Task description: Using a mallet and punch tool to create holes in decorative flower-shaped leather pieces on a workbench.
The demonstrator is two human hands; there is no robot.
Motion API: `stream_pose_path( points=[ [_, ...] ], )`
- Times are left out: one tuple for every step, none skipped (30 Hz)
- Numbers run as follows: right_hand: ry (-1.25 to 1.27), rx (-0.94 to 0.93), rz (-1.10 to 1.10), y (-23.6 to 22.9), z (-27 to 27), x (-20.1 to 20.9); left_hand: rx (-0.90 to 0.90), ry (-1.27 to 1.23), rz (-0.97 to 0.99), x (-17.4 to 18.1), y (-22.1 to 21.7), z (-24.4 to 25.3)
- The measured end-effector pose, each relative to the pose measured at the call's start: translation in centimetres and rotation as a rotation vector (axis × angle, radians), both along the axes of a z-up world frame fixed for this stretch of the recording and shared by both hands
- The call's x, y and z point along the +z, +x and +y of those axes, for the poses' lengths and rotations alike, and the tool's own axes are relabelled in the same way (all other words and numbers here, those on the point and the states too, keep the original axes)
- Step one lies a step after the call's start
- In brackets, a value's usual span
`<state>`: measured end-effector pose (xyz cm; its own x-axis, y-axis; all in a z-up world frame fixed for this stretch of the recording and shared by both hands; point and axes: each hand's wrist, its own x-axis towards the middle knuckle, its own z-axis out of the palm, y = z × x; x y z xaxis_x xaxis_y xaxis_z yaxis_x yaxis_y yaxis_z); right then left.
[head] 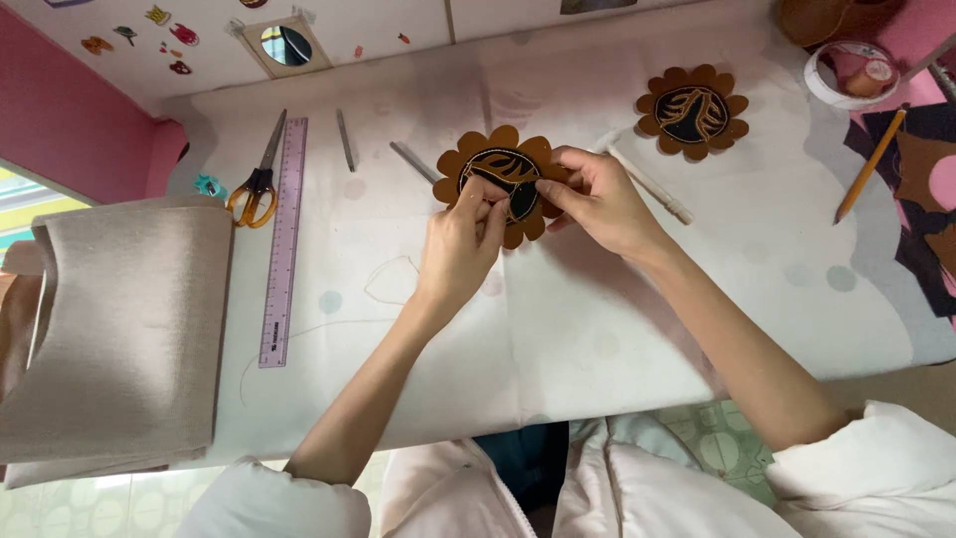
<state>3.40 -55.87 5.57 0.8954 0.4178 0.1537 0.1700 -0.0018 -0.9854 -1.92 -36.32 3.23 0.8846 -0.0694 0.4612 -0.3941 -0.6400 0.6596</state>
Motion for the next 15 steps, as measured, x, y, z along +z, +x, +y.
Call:
stream_pose_path(
  points=[
    [0.000, 0.000, 0.003, 0.0, 0.0, -0.1, 0.000, 0.000, 0.003, 0.0, 0.0, 0.0],
    [-0.008, -0.002, -0.012, 0.0, 0.0, -0.2, -0.001, -0.004, -0.001, -0.1, 0.1, 0.0],
    [-0.016, -0.006, -0.028, 0.0, 0.0, -0.3, -0.004, -0.008, -0.006, -0.2, 0.1, 0.0],
    [-0.015, -0.008, -0.026, -0.1, 0.0, -0.3, -0.006, -0.008, -0.004, -0.2, 0.1, 0.0],
    [-0.018, -0.008, -0.043, -0.2, 0.0, -0.2, -0.012, -0.024, -0.014, -0.2, 0.1, 0.0],
    [-0.022, -0.008, -0.060, -0.2, 0.0, -0.2, -0.018, -0.040, -0.025, -0.2, 0.1, 0.1],
    [-0.021, -0.009, -0.059, -0.3, 0.1, -0.1, -0.019, -0.039, -0.024, -0.2, 0.1, 0.1],
    [-0.022, -0.006, -0.060, -0.3, 0.1, -0.1, -0.019, -0.048, -0.023, -0.3, 0.1, 0.1],
    [-0.024, -0.003, -0.061, -0.3, 0.1, 0.0, -0.019, -0.057, -0.023, -0.3, 0.2, 0.1],
    [-0.024, -0.003, -0.061, -0.2, 0.1, -0.2, -0.020, -0.057, -0.022, -0.3, 0.2, 0.1],
    [-0.017, -0.007, -0.054, -0.1, 0.1, -0.4, -0.018, -0.069, -0.022, -0.3, 0.2, 0.1],
    [-0.010, -0.010, -0.047, -0.1, 0.1, -0.6, -0.016, -0.081, -0.023, -0.2, 0.2, 0.0],
    [-0.010, -0.010, -0.047, 0.1, 0.1, -0.7, -0.016, -0.081, -0.023, -0.3, 0.3, 0.1],
    [-0.019, -0.009, -0.051, 0.2, 0.1, -0.9, -0.018, -0.084, -0.017, -0.4, 0.3, 0.1],
    [-0.028, -0.008, -0.055, 0.3, 0.0, -1.1, -0.020, -0.087, -0.011, -0.5, 0.4, 0.1]
  ],
)
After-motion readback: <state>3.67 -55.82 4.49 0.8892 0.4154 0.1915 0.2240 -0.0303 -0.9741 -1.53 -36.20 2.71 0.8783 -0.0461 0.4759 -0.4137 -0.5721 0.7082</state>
